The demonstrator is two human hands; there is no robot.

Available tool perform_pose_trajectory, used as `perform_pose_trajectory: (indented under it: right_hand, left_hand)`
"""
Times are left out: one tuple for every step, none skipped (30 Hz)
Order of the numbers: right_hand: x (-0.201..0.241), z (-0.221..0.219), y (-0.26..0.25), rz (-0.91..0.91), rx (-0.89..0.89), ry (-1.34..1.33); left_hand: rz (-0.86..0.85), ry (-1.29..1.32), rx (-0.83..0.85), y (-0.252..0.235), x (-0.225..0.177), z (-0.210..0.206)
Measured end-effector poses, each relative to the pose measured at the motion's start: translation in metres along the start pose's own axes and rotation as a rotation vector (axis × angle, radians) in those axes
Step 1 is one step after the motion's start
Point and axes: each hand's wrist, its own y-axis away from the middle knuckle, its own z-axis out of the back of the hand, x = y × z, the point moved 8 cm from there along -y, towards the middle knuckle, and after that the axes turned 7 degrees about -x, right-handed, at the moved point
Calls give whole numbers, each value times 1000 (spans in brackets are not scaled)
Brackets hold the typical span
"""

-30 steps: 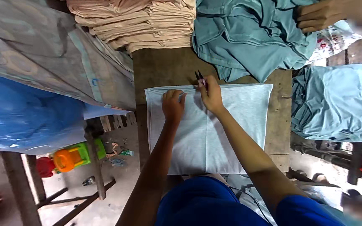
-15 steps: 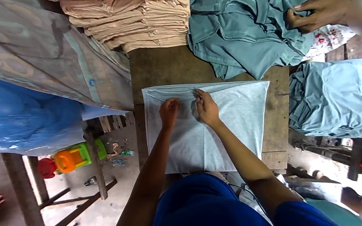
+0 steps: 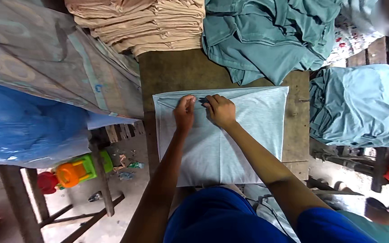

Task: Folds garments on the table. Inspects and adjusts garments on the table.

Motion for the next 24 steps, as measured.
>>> perform_pose_trajectory:
  right_hand:
    - [1,-1,-1,-6,3,3]
    - [2,-3,-2,-7,5,8]
    - [3,-4,-3,-4,9,16]
    - [3,-6,-4,2,12,23]
    - [4,-7,-4,5,15,27]
    - [5,-9,-5,3,20,29]
    - [5,-11,-6,-3,26,32]
    - [5,-12,-6,-9,29,37]
    - [5,-13,-7,-13,28,44]
    - [5,-13,-7,-14,27,47]
    - [5,-12,-8,-15,28,42]
    - [4,-11,-8,-22,33,26]
    - [3,-9,-8,-34,38,2]
    - [2,-6,-11,-53,48,-23]
    - [1,-3,-17,-79,60,-42]
    - [0,1,-24,-106,64,-40]
    - [-2,3,-33,-130,61,-25]
    - [-4,4,-45,-148,58,-2]
    - [-5,2,-58,-165,78,16]
    - [-6,-5,-73,-190,131,30]
    - [-7,-15,-88,-218,204,33]
    - [-8,-26,-102,-234,262,25]
    - [-10,-37,-114,-246,309,8]
    - [-11,-45,-124,-248,326,-15]
  left_hand:
    - [4,7,-4,0,0,0]
    - [7,15,-7,0,0,0]
    - [14,19,-10,0,0,-1]
    - [25,14,-10,-1,0,-2]
    - [40,2,-6,-1,0,-2]
    - [59,-13,0,-1,-1,-3]
    - [70,-30,9,-1,-1,-4]
    - [70,-44,21,-2,-2,-5]
    - [63,-50,32,-2,-3,-6]
    - [59,-47,44,-2,-4,-6]
    - [56,-34,51,-4,-5,-5]
    - [60,-7,53,-6,-5,0]
    - [60,33,26,-9,-3,11]
    - [53,63,-55,-14,0,33]
    - [49,49,-186,-18,4,65]
    - [50,-53,-327,-21,11,104]
    - [67,-199,-475,-22,18,142]
    - [82,-359,-577,-22,22,171]
    - [78,-499,-622,-21,21,190]
    - [77,-576,-565,-20,22,195]
    - [77,-600,-433,-21,22,190]
    - [90,-600,-265,-23,24,178]
    - [102,-584,-134,-23,28,161]
    - [101,-557,-70,-21,32,146]
